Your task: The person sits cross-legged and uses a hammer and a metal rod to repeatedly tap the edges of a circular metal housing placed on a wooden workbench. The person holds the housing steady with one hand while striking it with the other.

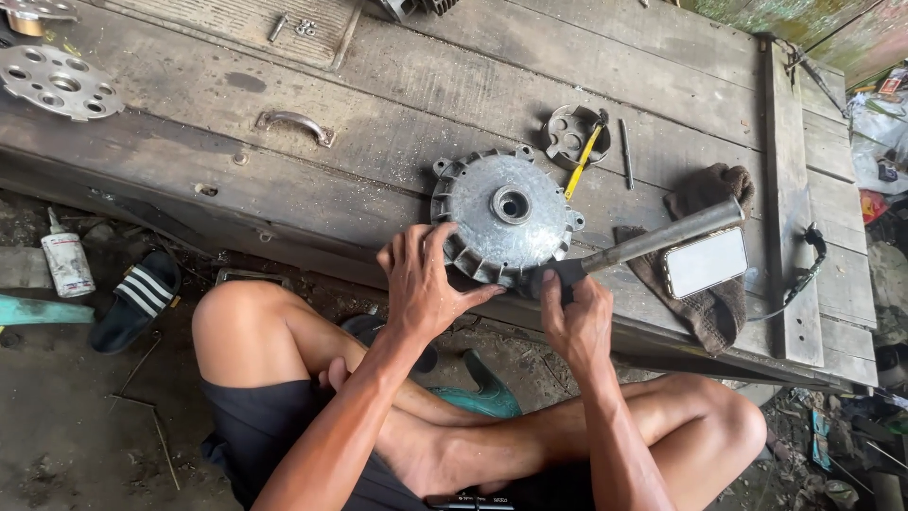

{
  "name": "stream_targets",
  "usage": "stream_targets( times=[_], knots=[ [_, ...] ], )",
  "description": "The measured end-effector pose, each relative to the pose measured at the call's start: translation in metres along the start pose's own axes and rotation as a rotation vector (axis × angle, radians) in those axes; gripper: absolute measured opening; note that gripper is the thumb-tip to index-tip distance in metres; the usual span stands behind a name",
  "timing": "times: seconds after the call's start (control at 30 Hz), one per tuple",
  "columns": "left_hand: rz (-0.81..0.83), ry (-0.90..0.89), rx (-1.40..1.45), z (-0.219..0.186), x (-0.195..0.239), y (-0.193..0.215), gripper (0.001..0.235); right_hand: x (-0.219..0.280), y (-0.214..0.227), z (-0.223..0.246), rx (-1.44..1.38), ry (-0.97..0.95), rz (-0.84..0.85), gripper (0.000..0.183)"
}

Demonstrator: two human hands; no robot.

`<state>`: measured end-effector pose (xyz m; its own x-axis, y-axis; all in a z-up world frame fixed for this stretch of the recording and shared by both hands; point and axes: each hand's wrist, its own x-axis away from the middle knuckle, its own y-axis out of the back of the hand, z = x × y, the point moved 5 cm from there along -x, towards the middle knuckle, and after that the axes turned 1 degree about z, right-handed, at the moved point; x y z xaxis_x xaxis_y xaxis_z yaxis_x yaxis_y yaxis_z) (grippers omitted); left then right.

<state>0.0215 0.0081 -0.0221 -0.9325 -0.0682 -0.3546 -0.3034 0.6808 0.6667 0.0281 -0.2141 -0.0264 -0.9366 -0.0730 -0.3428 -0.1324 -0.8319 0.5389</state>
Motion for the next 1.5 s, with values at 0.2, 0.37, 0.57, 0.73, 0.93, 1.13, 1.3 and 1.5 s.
stream_targets(
  times=[0.2,0.37,0.57,0.73,0.93,1.13,1.3,1.5],
  knots=[
    [-0.008,-0.007,-0.010,0.001,0.002,-0.002,0.098,-0.006,0.002,0.009,0.052,0.019,-0.025,0.043],
    [-0.011,-0.008,-0.015,0.002,0.000,-0.004,0.101,-0.003,-0.002,0.011,0.033,0.025,-0.037,0.043],
    [-0.017,-0.003,-0.049,0.006,0.001,-0.006,0.107,-0.003,0.000,0.009,0.006,-0.028,-0.037,0.041],
    [0.003,0.017,-0.076,0.005,-0.001,-0.007,0.112,0.000,0.001,0.011,-0.007,-0.016,-0.059,0.041],
    [-0.036,0.009,-0.126,0.002,-0.001,-0.015,0.114,0.007,0.021,0.010,0.036,0.019,-0.097,0.037],
    [-0.040,-0.001,-0.127,0.006,-0.001,-0.020,0.114,0.035,0.036,0.012,0.056,-0.010,-0.124,0.015],
    [0.064,-0.165,-0.213,0.015,0.000,-0.028,0.100,0.046,0.041,0.014,0.072,-0.008,-0.145,0.022],
    [0.042,-0.193,-0.260,0.005,0.002,-0.013,0.079,0.056,0.028,0.010,-0.078,-0.135,-0.137,0.030]
  ],
)
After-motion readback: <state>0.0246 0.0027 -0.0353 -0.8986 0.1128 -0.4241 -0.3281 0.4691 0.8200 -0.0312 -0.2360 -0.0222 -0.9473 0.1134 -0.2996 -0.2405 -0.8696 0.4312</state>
